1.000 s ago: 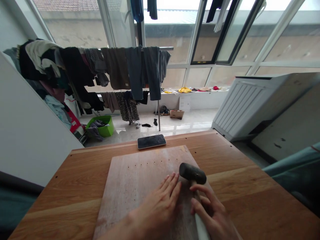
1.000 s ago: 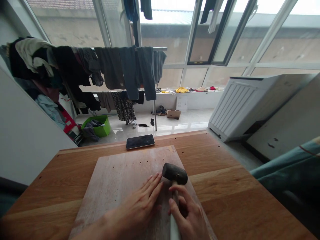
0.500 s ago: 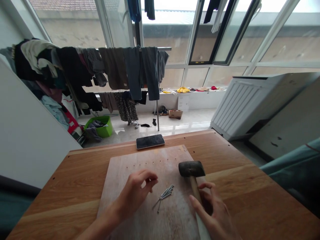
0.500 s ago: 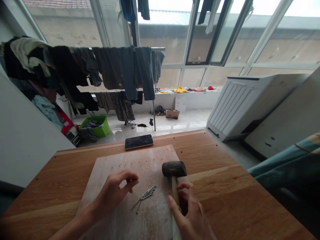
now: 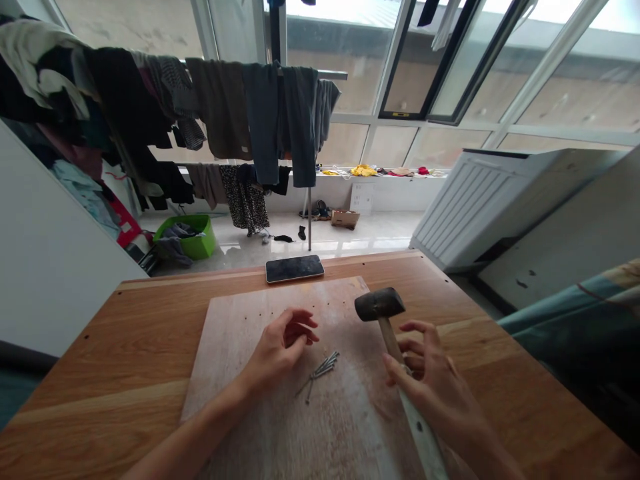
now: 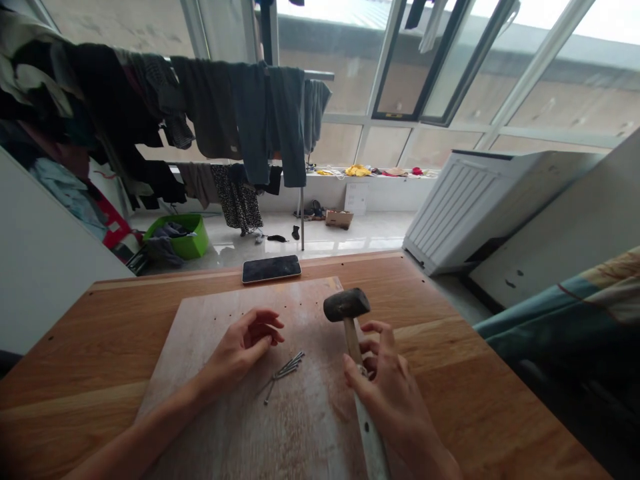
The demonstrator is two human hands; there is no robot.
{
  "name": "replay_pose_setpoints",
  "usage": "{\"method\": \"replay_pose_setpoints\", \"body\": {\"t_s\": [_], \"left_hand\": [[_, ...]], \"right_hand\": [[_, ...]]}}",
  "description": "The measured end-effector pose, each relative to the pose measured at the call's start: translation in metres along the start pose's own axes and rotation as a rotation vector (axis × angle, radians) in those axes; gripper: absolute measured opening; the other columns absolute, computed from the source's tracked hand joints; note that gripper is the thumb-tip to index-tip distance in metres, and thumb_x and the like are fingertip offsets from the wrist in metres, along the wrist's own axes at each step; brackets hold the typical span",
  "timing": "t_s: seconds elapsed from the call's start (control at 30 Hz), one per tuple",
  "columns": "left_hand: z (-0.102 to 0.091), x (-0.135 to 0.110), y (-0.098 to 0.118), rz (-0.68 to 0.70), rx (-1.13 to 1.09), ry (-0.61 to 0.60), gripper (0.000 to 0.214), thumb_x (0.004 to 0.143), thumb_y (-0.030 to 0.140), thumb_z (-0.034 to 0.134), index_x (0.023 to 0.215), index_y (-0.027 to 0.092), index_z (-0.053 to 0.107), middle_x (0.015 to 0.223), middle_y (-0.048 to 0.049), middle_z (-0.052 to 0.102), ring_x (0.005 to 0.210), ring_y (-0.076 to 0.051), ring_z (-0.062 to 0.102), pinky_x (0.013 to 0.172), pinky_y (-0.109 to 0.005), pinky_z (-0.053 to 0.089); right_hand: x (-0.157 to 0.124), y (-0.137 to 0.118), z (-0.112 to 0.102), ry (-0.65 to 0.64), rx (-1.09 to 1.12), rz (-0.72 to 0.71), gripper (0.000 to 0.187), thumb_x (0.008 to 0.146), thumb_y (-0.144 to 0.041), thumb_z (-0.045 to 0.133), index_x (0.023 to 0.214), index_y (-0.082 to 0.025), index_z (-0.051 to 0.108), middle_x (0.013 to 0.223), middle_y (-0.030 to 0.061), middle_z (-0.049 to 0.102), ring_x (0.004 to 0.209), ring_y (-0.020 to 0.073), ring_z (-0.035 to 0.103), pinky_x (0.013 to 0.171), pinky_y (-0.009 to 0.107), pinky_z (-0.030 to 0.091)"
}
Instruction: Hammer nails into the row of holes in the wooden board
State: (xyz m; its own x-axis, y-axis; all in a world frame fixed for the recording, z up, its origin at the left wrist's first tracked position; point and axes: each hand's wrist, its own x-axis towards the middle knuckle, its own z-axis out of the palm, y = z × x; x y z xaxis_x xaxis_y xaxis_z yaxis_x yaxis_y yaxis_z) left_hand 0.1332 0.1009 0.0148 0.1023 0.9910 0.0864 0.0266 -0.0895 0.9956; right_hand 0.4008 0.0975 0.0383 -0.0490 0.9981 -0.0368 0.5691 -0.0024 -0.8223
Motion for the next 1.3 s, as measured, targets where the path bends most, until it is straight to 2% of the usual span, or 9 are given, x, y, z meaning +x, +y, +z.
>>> {"method": "replay_pose_setpoints", "body": {"t_s": [0.13,0.2,0.47,0.9,1.0,1.07,1.17,1.23,1.3], "left_hand": [[-0.006,0.004,0.0,-0.048,-0.082,0.001,0.029,0.083,0.018,0.066,0.112,0.015,0.059,0.103,-0.0085,0.07,0.09,-0.019,0.072,0.084,-0.037,0.06],[-0.007,0.005,0.0,-0.063,-0.108,0.014,0.032,0.083,0.018,0.068,0.113,0.015,0.059,0.103,-0.0083,0.07,0.092,-0.019,0.071,0.085,-0.037,0.06],[-0.007,0.007,0.001,-0.108,-0.205,0.009,0.035,0.083,0.02,0.072,0.114,0.014,0.057,0.104,-0.0087,0.069,0.093,-0.02,0.071,0.091,-0.041,0.056],[-0.009,0.007,0.004,-0.107,-0.172,-0.018,0.031,0.087,0.027,0.07,0.112,0.014,0.058,0.102,-0.0079,0.069,0.088,-0.018,0.069,0.084,-0.036,0.057],[-0.006,0.004,0.003,-0.077,-0.053,-0.07,0.027,0.088,0.029,0.066,0.109,0.015,0.059,0.097,-0.0061,0.068,0.085,-0.017,0.067,0.079,-0.033,0.055],[-0.002,-0.001,0.003,-0.027,0.116,-0.096,0.023,0.089,0.031,0.062,0.107,0.016,0.06,0.087,-0.0032,0.065,0.077,-0.015,0.063,0.07,-0.03,0.052],[0.004,-0.009,0.009,0.148,0.532,-0.141,0.016,0.089,0.027,0.058,0.1,0.017,0.061,0.082,-0.0016,0.06,0.072,-0.015,0.056,0.067,-0.031,0.048],[0.006,-0.015,0.02,0.276,0.839,-0.223,0.01,0.084,0.023,0.06,0.092,0.017,0.06,0.086,-0.0037,0.06,0.08,-0.019,0.056,0.074,-0.035,0.048],[0.006,-0.019,0.034,0.318,1.073,-0.329,0.007,0.082,0.023,0.06,0.086,0.018,0.057,0.088,-0.0051,0.061,0.084,-0.022,0.056,0.079,-0.039,0.047]], "right_hand": [[0.023,-0.013,-0.004,0.03,-0.352,-0.211,0.038,0.085,-0.034,0.056,0.121,-0.023,0.05,0.087,0.0024,0.071,0.069,0.0222,0.071,0.068,0.034,0.052],[0.031,-0.013,-0.001,-0.003,-0.415,-0.264,0.037,0.085,-0.032,0.054,0.12,-0.021,0.053,0.087,0.0037,0.07,0.076,0.0241,0.072,0.073,0.036,0.051],[0.033,0.005,0.007,-0.093,-0.202,-0.118,0.048,0.092,-0.047,0.05,0.13,-0.017,0.057,0.088,0.0061,0.073,0.075,0.0235,0.072,0.069,0.034,0.054],[0.033,0.006,0.007,-0.098,-0.175,-0.113,0.047,0.093,-0.048,0.051,0.129,-0.019,0.057,0.079,0.0019,0.068,0.069,0.022,0.067,0.067,0.034,0.05],[0.033,0.005,0.007,-0.104,-0.176,-0.107,0.046,0.093,-0.048,0.05,0.129,-0.019,0.057,0.079,0.0018,0.068,0.069,0.0223,0.067,0.067,0.034,0.049],[0.032,0.005,0.007,-0.107,-0.18,-0.108,0.046,0.093,-0.048,0.05,0.129,-0.02,0.057,0.079,0.0017,0.068,0.07,0.0226,0.067,0.068,0.034,0.049],[0.032,0.006,0.007,-0.107,-0.179,-0.108,0.046,0.093,-0.049,0.051,0.13,-0.021,0.056,0.08,0.0018,0.068,0.072,0.0231,0.067,0.068,0.034,0.049],[0.032,0.006,0.007,-0.105,-0.178,-0.1,0.046,0.093,-0.049,0.051,0.13,-0.021,0.056,0.08,0.0017,0.068,0.072,0.0229,0.067,0.068,0.034,0.049],[0.032,0.007,0.007,-0.104,-0.183,-0.096,0.046,0.093,-0.049,0.051,0.13,-0.021,0.057,0.08,0.0017,0.068,0.07,0.0225,0.067,0.067,0.034,0.049]]}}
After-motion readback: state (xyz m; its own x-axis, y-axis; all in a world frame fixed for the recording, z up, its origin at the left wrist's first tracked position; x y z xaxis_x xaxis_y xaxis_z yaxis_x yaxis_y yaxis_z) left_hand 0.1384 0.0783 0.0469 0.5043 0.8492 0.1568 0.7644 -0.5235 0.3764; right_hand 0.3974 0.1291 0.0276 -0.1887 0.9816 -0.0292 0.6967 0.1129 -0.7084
